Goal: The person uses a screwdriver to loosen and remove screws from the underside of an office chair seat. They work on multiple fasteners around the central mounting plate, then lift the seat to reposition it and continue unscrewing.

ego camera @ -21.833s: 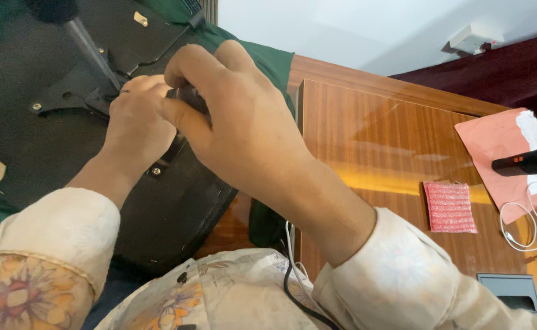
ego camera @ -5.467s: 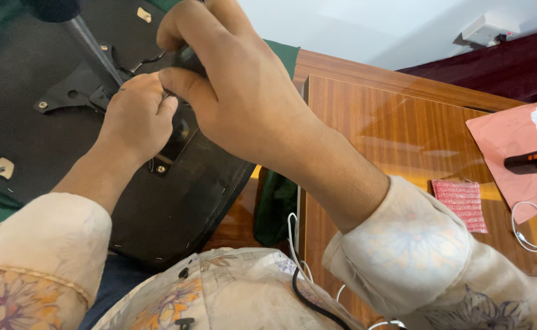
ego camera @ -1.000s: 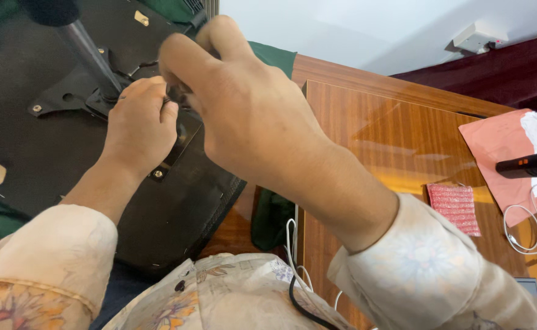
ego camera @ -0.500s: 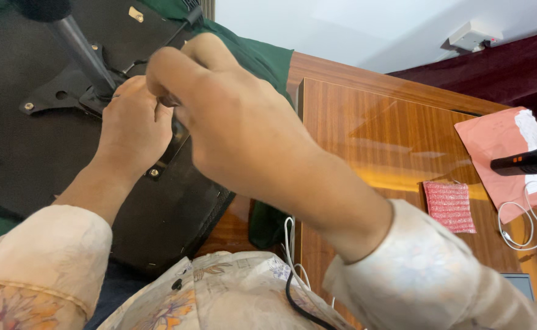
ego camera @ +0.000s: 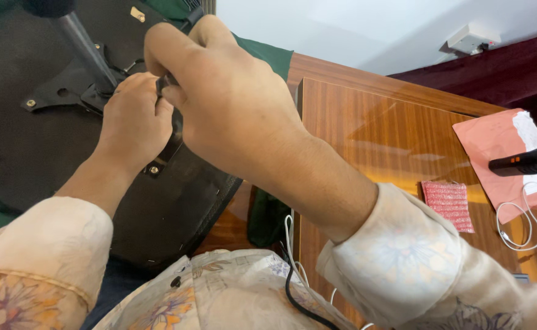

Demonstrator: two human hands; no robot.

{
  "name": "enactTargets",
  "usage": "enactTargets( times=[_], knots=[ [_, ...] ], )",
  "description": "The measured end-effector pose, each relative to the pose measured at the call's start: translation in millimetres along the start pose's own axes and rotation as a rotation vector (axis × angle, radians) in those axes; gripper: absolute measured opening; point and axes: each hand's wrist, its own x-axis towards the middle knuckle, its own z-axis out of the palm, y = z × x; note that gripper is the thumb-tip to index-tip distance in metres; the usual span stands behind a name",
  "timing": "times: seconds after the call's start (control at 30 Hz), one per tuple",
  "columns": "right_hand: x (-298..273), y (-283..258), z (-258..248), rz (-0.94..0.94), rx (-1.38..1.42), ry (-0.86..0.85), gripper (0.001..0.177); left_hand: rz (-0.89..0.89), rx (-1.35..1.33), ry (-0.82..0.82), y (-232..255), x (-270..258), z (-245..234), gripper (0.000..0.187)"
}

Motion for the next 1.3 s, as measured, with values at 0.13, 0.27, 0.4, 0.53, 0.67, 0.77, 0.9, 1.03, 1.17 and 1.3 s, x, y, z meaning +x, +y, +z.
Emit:
enactTargets(
  times=[0.13, 0.27, 0.4, 0.53, 0.67, 0.77, 0.9, 1.03, 1.17, 1.3],
  knots=[
    [-1.0, -1.0, 4.7, -0.004, -0.034, 0.067, 0.018, 0.018, -0.021, 0.013, -4.3, -1.0, 2.1, 0.022],
    [-4.0, 2.5, 14.8, 0.073, -0.083, 0.145, 0.023, 0.030, 0.014, 0.021, -7.7, 0.9, 5.5, 0.027],
    [-4.2, 20.2, 14.6, 0.097, -0.089, 0.212, 0.029, 0.057, -0.012, 0.036, -4.5, -0.7, 4.2, 0.025],
    [-0.5, 43.3, 0.7, 0.039, -0.005, 0.094, 0.029, 0.028, -0.005, 0.015, 8.3, 1.1, -4.2, 0.020],
    [0.8, 44.8, -4.0, 0.029, 0.057, 0.050, 0.026, -0.151, 0.048, -0.083, 19.9, 9.7, -9.9, 0.017],
    [-7.5, 33.5, -0.4, -0.085, 0.075, 0.134, 0.021, -0.097, 0.163, -0.066, 20.1, 15.2, -8.0, 0.018],
    [-22.5, 18.8, 2.8, -0.192, 0.223, 0.163, 0.021, 0.106, 0.262, 0.031, 9.9, 20.0, 0.5, 0.011],
    [-25.0, 8.7, 5.7, -0.088, 0.118, 0.161, 0.017, 0.108, 0.156, -0.070, -2.7, 21.5, 2.2, 0.010],
    [-16.9, 9.5, 10.0, 0.064, 0.017, 0.273, 0.019, 0.121, 0.128, -0.023, 0.4, 20.4, 4.5, 0.008],
    [-24.1, 25.1, 3.2, -0.149, 0.114, 0.272, 0.027, 0.093, 0.135, -0.014, 5.6, 17.2, 4.0, 0.013]
  ],
)
